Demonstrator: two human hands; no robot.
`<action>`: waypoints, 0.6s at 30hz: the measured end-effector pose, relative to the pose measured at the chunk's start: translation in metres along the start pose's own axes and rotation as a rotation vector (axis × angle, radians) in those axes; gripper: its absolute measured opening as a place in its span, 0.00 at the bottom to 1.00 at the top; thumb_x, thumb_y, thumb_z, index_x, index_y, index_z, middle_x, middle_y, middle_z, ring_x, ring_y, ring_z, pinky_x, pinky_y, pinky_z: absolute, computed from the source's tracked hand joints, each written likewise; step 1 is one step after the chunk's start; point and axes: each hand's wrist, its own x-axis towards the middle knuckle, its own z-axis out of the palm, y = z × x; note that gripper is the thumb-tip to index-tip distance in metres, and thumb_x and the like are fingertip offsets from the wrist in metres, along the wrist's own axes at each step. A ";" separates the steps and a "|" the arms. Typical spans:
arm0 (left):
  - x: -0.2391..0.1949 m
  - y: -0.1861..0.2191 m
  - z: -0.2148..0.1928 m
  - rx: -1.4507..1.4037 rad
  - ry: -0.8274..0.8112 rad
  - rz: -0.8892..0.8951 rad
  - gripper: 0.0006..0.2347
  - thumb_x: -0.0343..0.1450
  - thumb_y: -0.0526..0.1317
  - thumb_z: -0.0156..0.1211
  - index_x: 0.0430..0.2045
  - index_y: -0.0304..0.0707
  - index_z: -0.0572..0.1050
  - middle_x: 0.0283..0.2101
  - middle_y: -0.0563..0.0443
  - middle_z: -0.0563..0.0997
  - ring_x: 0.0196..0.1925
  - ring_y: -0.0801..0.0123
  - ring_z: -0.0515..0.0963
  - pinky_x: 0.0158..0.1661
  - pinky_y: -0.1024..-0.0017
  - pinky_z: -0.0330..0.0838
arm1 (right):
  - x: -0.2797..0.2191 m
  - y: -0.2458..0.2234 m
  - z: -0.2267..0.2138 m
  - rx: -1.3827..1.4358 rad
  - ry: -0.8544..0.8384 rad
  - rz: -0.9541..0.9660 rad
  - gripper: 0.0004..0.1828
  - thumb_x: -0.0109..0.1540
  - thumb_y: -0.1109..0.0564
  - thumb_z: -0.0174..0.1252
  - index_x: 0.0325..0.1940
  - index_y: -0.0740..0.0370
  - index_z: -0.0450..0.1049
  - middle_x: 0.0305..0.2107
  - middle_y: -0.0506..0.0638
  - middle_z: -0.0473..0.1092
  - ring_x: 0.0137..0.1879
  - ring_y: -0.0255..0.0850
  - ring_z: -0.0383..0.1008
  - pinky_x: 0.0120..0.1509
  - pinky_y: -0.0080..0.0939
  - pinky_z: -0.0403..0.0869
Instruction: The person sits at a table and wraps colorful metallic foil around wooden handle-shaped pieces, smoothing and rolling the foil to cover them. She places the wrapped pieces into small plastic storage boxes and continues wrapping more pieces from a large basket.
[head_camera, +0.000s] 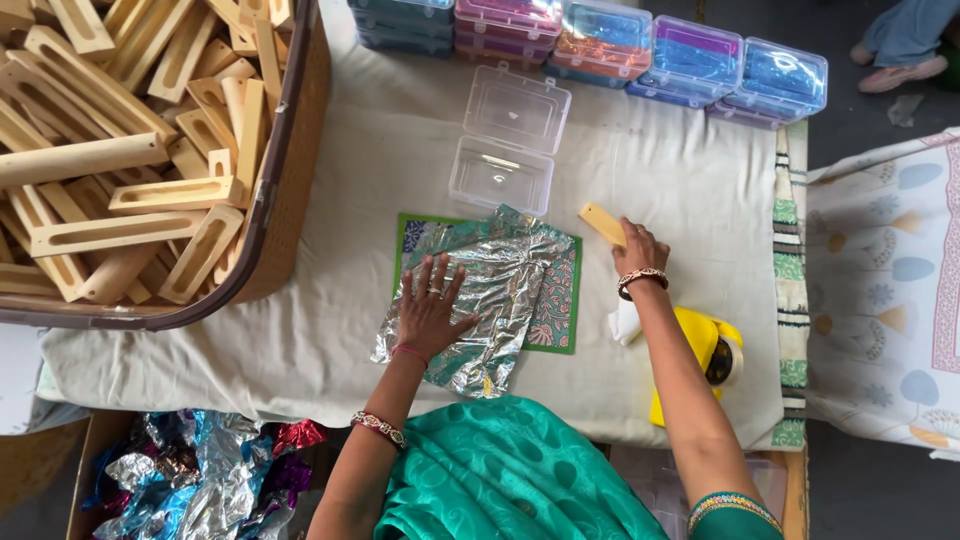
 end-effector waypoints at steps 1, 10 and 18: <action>0.001 0.001 0.000 -0.001 0.003 -0.006 0.40 0.67 0.70 0.47 0.73 0.56 0.50 0.78 0.48 0.43 0.80 0.56 0.37 0.71 0.45 0.27 | 0.000 0.000 -0.003 -0.001 0.001 -0.007 0.36 0.59 0.54 0.66 0.72 0.50 0.66 0.61 0.52 0.69 0.67 0.47 0.67 0.67 0.60 0.62; -0.001 0.012 -0.002 -0.086 -0.051 -0.051 0.42 0.66 0.69 0.51 0.73 0.52 0.50 0.78 0.47 0.41 0.80 0.53 0.35 0.71 0.41 0.25 | -0.052 -0.037 -0.041 0.300 0.309 0.001 0.31 0.58 0.60 0.68 0.66 0.61 0.70 0.52 0.59 0.72 0.58 0.57 0.73 0.61 0.54 0.73; 0.000 0.028 -0.003 -0.159 -0.019 -0.125 0.41 0.67 0.65 0.55 0.74 0.49 0.52 0.79 0.42 0.41 0.79 0.48 0.37 0.71 0.40 0.26 | -0.086 -0.164 -0.050 0.355 0.055 -0.545 0.30 0.56 0.57 0.70 0.62 0.59 0.73 0.52 0.56 0.74 0.58 0.54 0.75 0.63 0.52 0.73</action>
